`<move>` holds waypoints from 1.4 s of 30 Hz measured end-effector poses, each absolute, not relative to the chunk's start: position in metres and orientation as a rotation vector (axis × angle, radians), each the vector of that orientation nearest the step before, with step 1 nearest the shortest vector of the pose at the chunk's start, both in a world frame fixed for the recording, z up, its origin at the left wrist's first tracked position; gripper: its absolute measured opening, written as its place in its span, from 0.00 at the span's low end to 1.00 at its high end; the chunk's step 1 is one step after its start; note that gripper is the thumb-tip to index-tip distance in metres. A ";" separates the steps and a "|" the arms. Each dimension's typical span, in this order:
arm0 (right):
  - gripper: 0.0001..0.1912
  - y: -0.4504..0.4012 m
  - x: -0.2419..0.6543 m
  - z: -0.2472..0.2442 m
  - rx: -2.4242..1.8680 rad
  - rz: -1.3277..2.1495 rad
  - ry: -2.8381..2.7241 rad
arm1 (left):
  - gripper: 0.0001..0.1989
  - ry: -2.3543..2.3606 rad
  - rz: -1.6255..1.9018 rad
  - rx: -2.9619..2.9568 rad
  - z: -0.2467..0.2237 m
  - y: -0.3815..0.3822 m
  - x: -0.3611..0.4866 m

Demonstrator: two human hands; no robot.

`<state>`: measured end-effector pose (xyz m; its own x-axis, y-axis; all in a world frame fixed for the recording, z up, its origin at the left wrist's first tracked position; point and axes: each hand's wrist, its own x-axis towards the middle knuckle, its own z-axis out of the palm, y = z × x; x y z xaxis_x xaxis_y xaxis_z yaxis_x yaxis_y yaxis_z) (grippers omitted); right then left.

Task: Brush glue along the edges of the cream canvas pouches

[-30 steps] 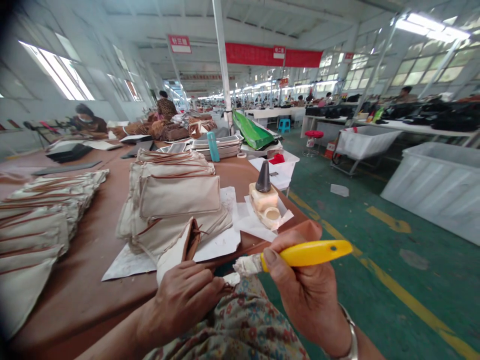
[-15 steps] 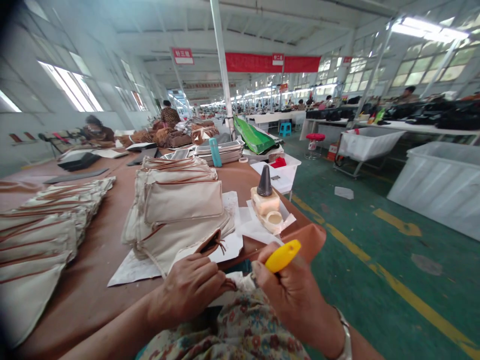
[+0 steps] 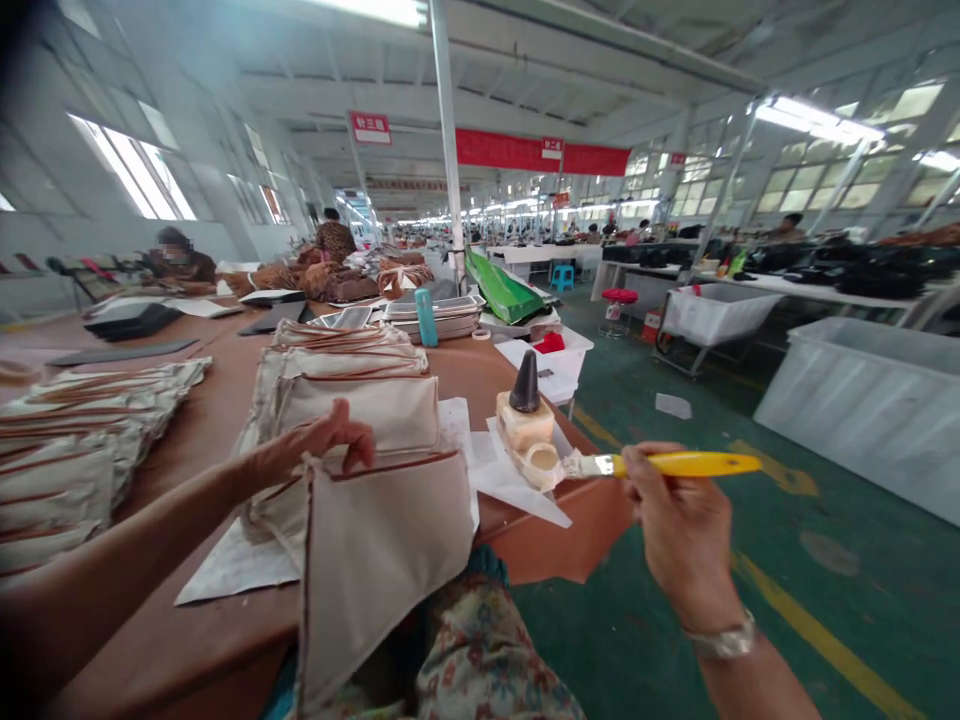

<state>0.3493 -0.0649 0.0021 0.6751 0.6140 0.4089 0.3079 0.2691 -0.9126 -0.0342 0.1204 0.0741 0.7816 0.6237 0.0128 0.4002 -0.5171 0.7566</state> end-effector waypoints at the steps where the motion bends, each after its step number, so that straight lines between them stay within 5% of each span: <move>1: 0.21 -0.051 0.354 -0.011 -1.440 0.227 -1.000 | 0.48 0.887 0.307 2.133 0.059 0.132 -0.049; 11: 0.17 0.058 0.355 -0.087 -1.652 0.241 -1.544 | 0.14 1.338 0.074 2.429 -0.051 0.110 -0.023; 23: 0.15 0.026 0.373 -0.098 -1.526 0.118 -1.728 | 0.04 1.594 0.265 2.474 -0.071 0.085 0.001; 28: 0.12 0.013 0.372 -0.101 -1.445 0.075 -1.728 | 0.08 1.369 1.006 2.716 -0.071 0.034 -0.026; 32: 0.11 0.011 0.370 -0.101 -1.425 0.112 -1.718 | 0.06 1.243 1.221 2.654 -0.065 0.013 -0.035; 42: 0.24 0.002 0.373 -0.095 -1.581 0.255 -1.269 | 0.03 1.381 0.270 2.375 -0.054 0.074 0.001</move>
<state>0.3727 0.0017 -0.0946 0.4159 0.8105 0.4124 0.5880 0.1063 -0.8019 0.0006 0.0736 -0.0542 0.4990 0.8662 -0.0241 0.7934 -0.4455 0.4147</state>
